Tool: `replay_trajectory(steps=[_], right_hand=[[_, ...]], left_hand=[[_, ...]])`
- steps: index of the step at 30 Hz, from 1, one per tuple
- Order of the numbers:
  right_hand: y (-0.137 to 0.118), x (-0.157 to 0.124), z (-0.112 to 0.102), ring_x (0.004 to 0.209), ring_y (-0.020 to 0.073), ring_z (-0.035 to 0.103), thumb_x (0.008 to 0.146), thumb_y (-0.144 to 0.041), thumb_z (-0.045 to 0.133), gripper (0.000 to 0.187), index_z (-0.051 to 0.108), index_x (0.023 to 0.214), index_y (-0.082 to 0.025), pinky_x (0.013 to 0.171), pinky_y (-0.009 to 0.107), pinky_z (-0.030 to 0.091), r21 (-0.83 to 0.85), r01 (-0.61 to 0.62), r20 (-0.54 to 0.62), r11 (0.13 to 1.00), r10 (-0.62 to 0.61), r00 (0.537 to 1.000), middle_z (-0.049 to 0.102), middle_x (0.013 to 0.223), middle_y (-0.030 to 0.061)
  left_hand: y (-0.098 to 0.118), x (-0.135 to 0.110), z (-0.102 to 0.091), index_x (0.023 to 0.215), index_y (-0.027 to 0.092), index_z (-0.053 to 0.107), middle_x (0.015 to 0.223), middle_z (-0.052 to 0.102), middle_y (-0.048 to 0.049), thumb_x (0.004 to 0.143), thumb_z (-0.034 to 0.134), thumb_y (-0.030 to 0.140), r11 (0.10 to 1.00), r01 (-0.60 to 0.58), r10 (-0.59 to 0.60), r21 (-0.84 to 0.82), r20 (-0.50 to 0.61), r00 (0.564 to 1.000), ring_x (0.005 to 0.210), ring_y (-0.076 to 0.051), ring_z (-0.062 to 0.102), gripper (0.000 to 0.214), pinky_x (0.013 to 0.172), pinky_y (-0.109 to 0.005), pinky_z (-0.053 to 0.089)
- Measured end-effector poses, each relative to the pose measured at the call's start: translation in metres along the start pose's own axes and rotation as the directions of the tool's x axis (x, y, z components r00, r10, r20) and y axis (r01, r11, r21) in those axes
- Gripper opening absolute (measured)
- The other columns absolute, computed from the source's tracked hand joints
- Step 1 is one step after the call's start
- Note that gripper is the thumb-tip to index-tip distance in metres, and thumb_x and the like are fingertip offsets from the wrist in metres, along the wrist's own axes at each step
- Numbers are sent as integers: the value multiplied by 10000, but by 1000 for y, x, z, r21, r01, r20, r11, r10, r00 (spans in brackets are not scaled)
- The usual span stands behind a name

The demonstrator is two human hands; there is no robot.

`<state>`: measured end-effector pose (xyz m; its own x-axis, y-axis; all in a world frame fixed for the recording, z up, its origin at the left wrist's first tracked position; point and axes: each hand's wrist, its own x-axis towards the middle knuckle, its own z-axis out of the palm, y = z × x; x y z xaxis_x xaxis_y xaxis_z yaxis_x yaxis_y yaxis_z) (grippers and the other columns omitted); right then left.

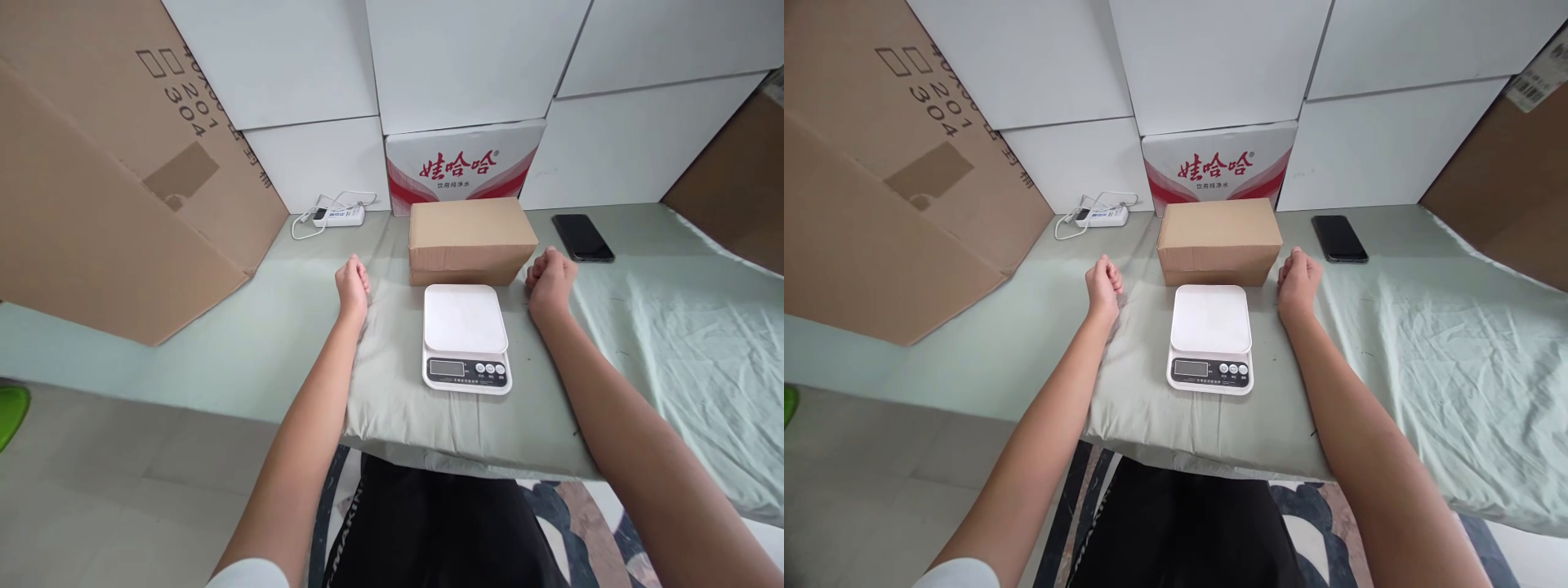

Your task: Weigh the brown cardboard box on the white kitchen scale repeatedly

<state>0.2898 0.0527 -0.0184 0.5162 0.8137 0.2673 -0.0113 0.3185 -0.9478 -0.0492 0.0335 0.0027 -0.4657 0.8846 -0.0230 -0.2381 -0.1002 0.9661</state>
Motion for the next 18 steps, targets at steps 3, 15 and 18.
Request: replay_trajectory(steps=[3, 15, 18], right_hand=[[-1, -1, 0, 528, 128, 133, 983, -702, 713, 705, 252, 629, -303, 483, 367, 105, 24, -13, -23, 1000, 14, 1000, 186, 594, -65], [8, 6, 4, 872, 147, 698, 961, -502, 598, 240, 629, 1058, -284, 760, 280, 543, 93, -5, -3, 996, 5, 1000, 690, 982, -1], [17, 4, 8, 1294, 211, 762, 953, -632, 632, 433, 647, 1294, -366, 1041, 371, 639, 84, -17, 103, 996, 8, 995, 764, 1364, 24]], left_hand=[[1, 0, -1, 606, 261, 284, 572, 223, 98, 1129, 620, 424, 999, 36, -36, -16, -7, 999, 432, -73, 208, 642, 425, -206, 220], [-23, -1, 14, 984, 266, 717, 1077, 779, -38, 1127, 643, 369, 987, -97, 68, 125, 222, 973, 1060, -176, 755, 192, 796, -236, 546], [-33, -2, 20, 1330, 284, 737, 1609, 738, -96, 1162, 554, 499, 989, -65, 16, 133, 343, 939, 1544, -260, 662, 329, 1137, -356, 576]])
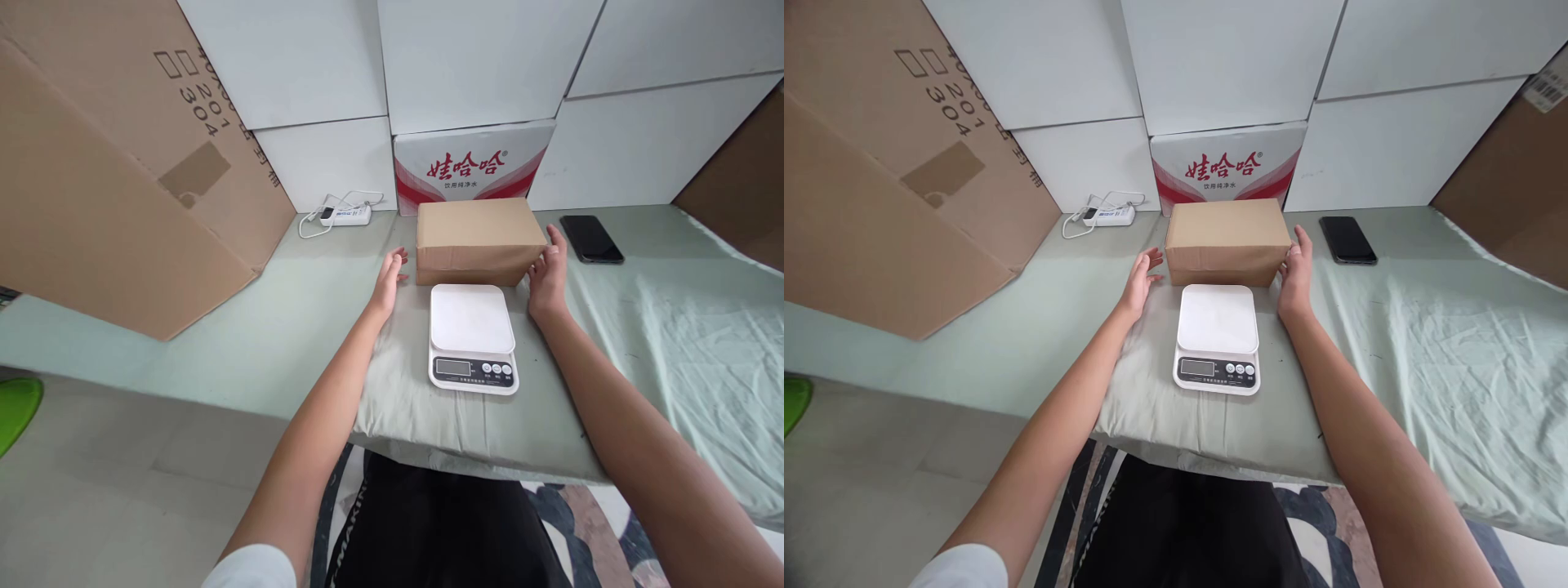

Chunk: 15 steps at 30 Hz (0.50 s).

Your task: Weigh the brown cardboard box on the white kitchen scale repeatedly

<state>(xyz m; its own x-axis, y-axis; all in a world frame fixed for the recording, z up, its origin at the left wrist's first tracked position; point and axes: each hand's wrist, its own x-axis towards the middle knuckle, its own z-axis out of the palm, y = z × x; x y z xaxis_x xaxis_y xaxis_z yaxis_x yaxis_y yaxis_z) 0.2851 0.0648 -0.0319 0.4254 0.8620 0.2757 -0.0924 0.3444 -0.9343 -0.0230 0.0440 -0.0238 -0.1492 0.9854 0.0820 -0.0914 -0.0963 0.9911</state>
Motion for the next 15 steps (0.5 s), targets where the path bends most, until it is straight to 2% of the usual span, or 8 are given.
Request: replay_trajectory(steps=[2, 5, 10, 15], right_hand=[[6, -2, 1, 1531, 258, 675, 946, -702, 636, 544, 649, 1383, -377, 1271, 487, 582, -20, 40, 73, 999, -39, 997, 732, 1547, 37], [14, -3, 2, 1670, 286, 576, 919, -794, 613, 663, 677, 1426, -372, 1476, 559, 384, -73, 112, 157, 991, -100, 983, 716, 1624, 48], [9, -3, 1, 1767, 305, 471, 916, -840, 588, 798, 622, 1576, -394, 1536, 595, 267, -121, 211, 225, 970, -180, 958, 612, 1765, 40], [-33, -18, 1, 1854, 351, 293, 955, -863, 594, 945, 453, 1758, -384, 1540, 641, 241, -202, 389, 246, 899, -338, 909, 434, 1905, 52]], left_hand=[[-3, 0, 4, 1412, 273, 722, 1742, 660, -115, 1164, 515, 560, 999, 19, -17, -37, 67, 998, 1660, -295, 585, 432, 1255, -423, 541], [-3, 0, 9, 1374, 252, 753, 1739, 675, -128, 1146, 525, 638, 997, 20, -11, -76, 125, 992, 1703, -322, 552, 503, 1313, -457, 523], [0, -2, 10, 1351, 262, 768, 1686, 724, -123, 1103, 567, 728, 995, -29, 41, -99, 128, 991, 1728, -334, 528, 565, 1349, -483, 507], [14, -16, 8, 1441, 287, 751, 1741, 667, -125, 1008, 619, 875, 966, -238, 253, -105, 165, 953, 1700, -364, 549, 743, 1336, -485, 509]])
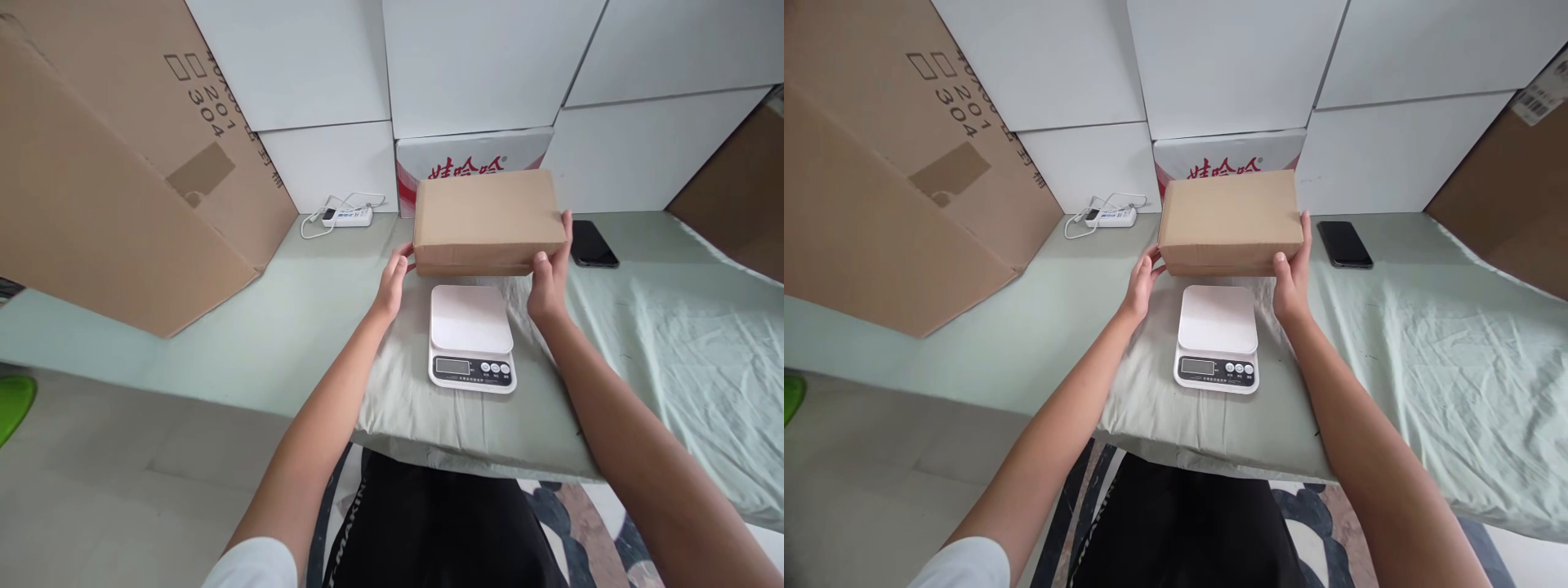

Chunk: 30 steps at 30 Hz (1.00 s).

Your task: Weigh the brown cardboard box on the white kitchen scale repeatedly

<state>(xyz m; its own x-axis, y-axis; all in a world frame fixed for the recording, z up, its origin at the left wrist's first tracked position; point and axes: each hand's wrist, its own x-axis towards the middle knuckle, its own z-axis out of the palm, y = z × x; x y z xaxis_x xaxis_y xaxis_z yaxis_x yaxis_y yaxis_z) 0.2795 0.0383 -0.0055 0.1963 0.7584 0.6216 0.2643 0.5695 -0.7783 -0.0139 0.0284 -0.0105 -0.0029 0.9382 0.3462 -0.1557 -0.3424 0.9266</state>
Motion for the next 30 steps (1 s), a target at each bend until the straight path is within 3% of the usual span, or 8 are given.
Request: replay_trajectory(steps=[5, 9, 13, 23, 30], right_hand=[[-44, -25, -15, 1860, 427, 246, 992, -840, 610, 933, 454, 1773, -352, 1532, 668, 269, -28, 80, -22, 996, -80, 997, 401, 1920, 95], [-44, -63, -32, 1857, 429, 251, 942, -908, 591, 1014, 404, 1801, -403, 1520, 688, 302, -75, 3, -27, 997, -5, 1000, 391, 1920, 69], [-36, -89, -43, 1806, 434, 362, 959, -878, 584, 956, 399, 1796, -454, 1510, 707, 311, -66, -3, -49, 998, 0, 999, 395, 1911, 39], [-40, -96, -39, 1690, 435, 484, 1026, -749, 550, 735, 508, 1685, -425, 1460, 758, 304, -112, 9, -104, 994, -21, 994, 537, 1764, 79], [-46, -96, -38, 1635, 411, 528, 1029, -748, 555, 697, 553, 1629, -392, 1434, 706, 359, -138, -15, -111, 990, 0, 994, 576, 1690, 99]], left_hand=[[32, -39, 1, 1491, 335, 744, 1751, 636, -112, 987, 600, 937, 994, -103, 103, 47, 5, 995, 1696, -372, 536, 797, 1354, -494, 485], [43, -82, 0, 1521, 342, 722, 1724, 643, -133, 993, 630, 903, 995, -53, 52, 88, 17, 999, 1649, -377, 581, 776, 1333, -505, 520], [43, -111, 2, 1554, 360, 704, 1738, 625, -137, 1017, 616, 876, 997, -17, 13, 78, 43, 999, 1630, -397, 599, 750, 1332, -550, 525], [40, -119, 1, 1523, 362, 713, 1706, 642, -140, 1030, 612, 859, 996, -18, 15, 88, 37, 999, 1574, -385, 639, 707, 1306, -548, 563], [37, -119, -1, 1518, 338, 708, 1695, 639, -152, 1035, 617, 844, 996, -19, 16, 90, 33, 999, 1545, -389, 663, 705, 1276, -538, 575]])
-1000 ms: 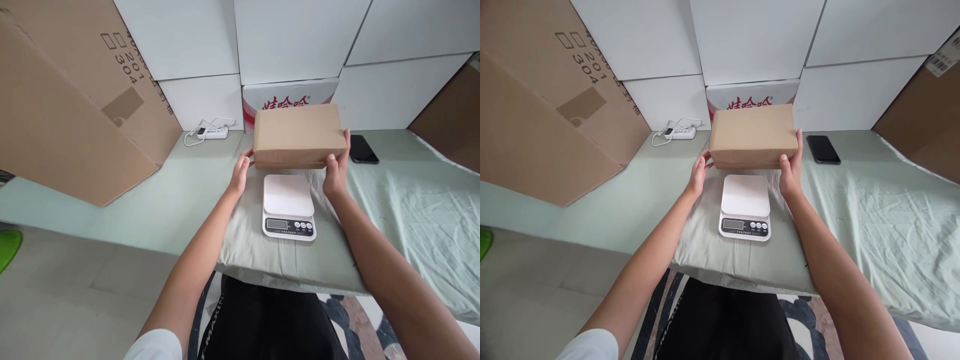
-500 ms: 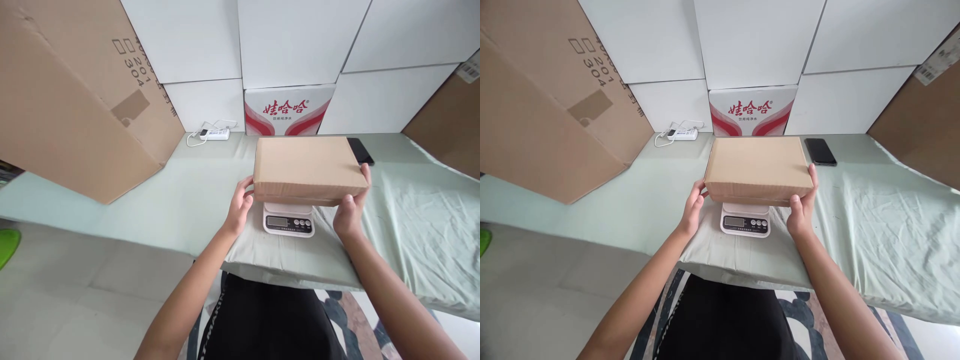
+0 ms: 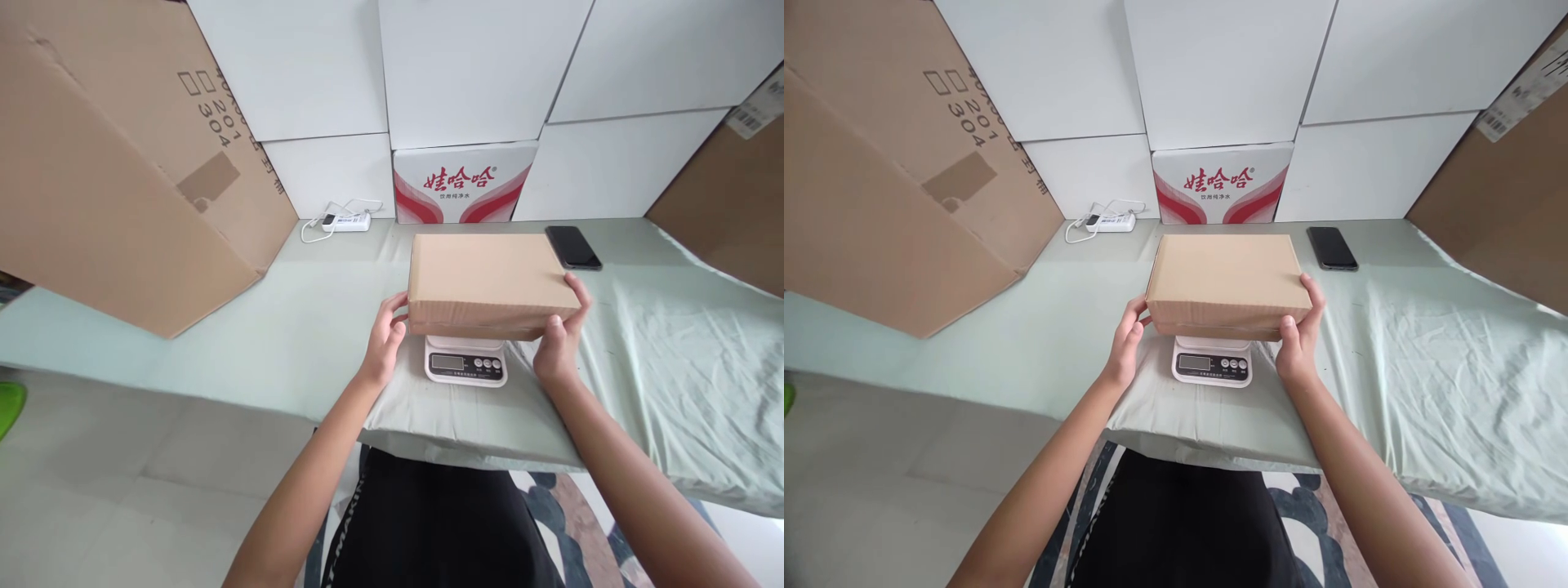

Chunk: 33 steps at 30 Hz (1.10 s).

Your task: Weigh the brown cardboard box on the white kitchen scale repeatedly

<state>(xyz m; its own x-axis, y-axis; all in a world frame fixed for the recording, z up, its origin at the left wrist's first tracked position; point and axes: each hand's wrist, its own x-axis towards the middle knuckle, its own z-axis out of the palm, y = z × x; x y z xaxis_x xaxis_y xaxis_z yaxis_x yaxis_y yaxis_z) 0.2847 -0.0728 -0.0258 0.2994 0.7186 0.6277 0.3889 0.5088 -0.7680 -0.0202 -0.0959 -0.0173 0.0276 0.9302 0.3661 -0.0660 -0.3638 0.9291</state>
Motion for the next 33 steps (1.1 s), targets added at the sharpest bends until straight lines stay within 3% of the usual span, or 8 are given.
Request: replay_trajectory(steps=[5, 9, 12, 14, 16, 24, 33], right_hand=[[7, 0, 0, 1591, 438, 536, 1011, -792, 551, 778, 553, 1616, -304, 1388, 758, 361, -3, 52, -16, 999, -52, 999, 592, 1652, 138], [15, 3, 0, 1562, 431, 557, 985, -782, 568, 773, 571, 1602, -315, 1380, 755, 355, 8, 41, -35, 999, -41, 999, 601, 1631, 133], [20, 10, 0, 1514, 421, 589, 944, -791, 565, 821, 563, 1613, -315, 1337, 715, 402, 105, 61, -147, 993, -45, 988, 607, 1562, 143], [21, 14, 1, 1508, 402, 585, 959, -753, 537, 802, 548, 1627, -311, 1322, 684, 410, 175, 83, -217, 981, -44, 975, 595, 1518, 143], [20, 16, 2, 1513, 379, 575, 979, -716, 517, 755, 550, 1620, -319, 1330, 667, 396, 211, 65, -228, 975, -16, 974, 583, 1502, 130], [13, 15, 8, 1400, 331, 618, 932, -720, 590, 683, 624, 1497, -339, 1300, 613, 423, 322, -23, -220, 946, 99, 970, 650, 1408, 95], [4, 16, 12, 1195, 280, 660, 911, -751, 612, 667, 642, 1419, -321, 1168, 513, 484, 382, -117, -203, 917, 206, 957, 652, 1288, 55]], left_hand=[[-3, 0, -1, 1543, 294, 679, 1666, 647, -175, 1055, 594, 832, 999, -32, 32, 25, 10, 999, 1539, -388, 656, 732, 1274, -560, 580], [-5, 0, -3, 1527, 291, 696, 1650, 666, -174, 1053, 591, 830, 998, -45, 46, 48, -15, 999, 1530, -378, 662, 726, 1263, -546, 577], [-8, 4, -10, 1456, 282, 732, 1571, 728, -166, 1029, 605, 841, 994, -56, 75, 95, -211, 975, 1475, -370, 687, 715, 1233, -536, 573], [-11, 7, -16, 1385, 274, 754, 1500, 765, -158, 1030, 599, 824, 994, -46, 79, 97, -370, 926, 1411, -354, 713, 673, 1193, -520, 580], [-13, 10, -21, 1335, 269, 765, 1452, 786, -152, 1037, 584, 799, 997, -28, 57, 71, -450, 891, 1362, -336, 731, 634, 1151, -500, 588], [-15, 10, -16, 1318, 270, 789, 1367, 813, -136, 1032, 612, 760, 998, 0, 22, 59, -377, 926, 1271, -312, 737, 595, 1091, -467, 590], [-17, 11, -17, 1276, 269, 802, 1281, 807, -130, 1031, 612, 738, 998, 10, 12, 60, -361, 933, 1181, -295, 734, 562, 1019, -446, 590]])
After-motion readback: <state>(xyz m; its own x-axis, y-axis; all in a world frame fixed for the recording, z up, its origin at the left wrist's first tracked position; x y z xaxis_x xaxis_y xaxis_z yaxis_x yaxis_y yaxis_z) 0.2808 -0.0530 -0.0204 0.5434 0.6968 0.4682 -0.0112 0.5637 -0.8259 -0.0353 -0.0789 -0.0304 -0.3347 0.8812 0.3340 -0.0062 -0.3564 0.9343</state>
